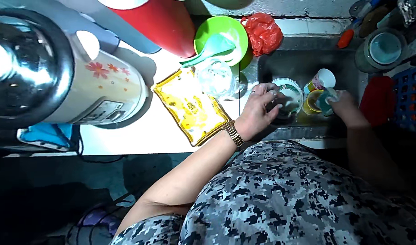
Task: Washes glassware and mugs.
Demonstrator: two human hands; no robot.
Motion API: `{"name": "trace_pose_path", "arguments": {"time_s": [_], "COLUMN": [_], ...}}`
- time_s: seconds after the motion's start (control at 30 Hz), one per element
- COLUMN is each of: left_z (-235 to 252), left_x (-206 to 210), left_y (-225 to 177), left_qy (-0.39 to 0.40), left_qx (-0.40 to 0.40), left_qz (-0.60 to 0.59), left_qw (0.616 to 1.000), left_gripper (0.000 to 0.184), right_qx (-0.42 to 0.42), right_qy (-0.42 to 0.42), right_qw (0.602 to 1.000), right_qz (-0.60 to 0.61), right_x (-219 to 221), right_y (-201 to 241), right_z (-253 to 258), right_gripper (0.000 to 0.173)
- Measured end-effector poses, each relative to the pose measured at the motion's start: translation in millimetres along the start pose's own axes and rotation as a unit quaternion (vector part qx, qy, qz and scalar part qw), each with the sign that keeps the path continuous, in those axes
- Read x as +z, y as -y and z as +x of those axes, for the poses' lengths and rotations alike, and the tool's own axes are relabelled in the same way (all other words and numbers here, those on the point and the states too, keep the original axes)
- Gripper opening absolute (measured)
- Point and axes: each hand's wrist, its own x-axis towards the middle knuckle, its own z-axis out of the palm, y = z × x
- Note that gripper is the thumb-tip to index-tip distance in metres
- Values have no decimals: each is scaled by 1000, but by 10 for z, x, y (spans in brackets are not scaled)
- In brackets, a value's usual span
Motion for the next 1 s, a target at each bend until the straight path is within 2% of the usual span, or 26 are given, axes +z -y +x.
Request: {"name": "trace_pose_path", "arguments": {"time_s": [0.07, 0.17, 0.3, 0.43, 0.57, 0.63, 0.7, 0.8, 0.9, 1.0], "left_z": [50, 104, 193, 352, 499, 557, 623, 683, 683, 686], "left_x": [117, 227, 257, 288, 439, 519, 553, 573, 630, 537], "left_y": [29, 81, 93, 19, -85, -166, -261, -310, -203, -95], "left_qy": [15, 28, 77, 161, 213, 192, 156, 78, -11, -56], "left_qx": [-19, -28, -92, -205, -298, -368, -422, -456, -454, -467], "left_qz": [-39, -62, -115, -154, -232, -325, -415, -513, -552, -534], "left_qw": [999, 997, 986, 953, 901, 850, 790, 723, 699, 702], "left_gripper": [24, 25, 27, 24, 36, 46, 54, 48, 41, 41], "right_qx": [-11, -21, -12, -40, -106, -119, -110, -53, -12, -8], "right_qy": [10, -16, -58, -115, -163, -155, -113, -36, 33, 61], "right_qw": [1000, 999, 998, 992, 968, 934, 888, 837, 791, 813], "right_qz": [25, 41, 8, 23, 158, 300, 432, 544, 611, 579], "right_x": [71, 40, -357, -803, -815, -630, -410, -67, 131, 66], "right_y": [-19, 16, 197, 318, 311, 351, 461, 679, 829, 795], "right_z": [-12, -60, -380, -728, -806, -776, -776, -811, -860, -872], "right_gripper": [45, 37, 35, 39, 36, 29, 22, 25, 25, 29]}}
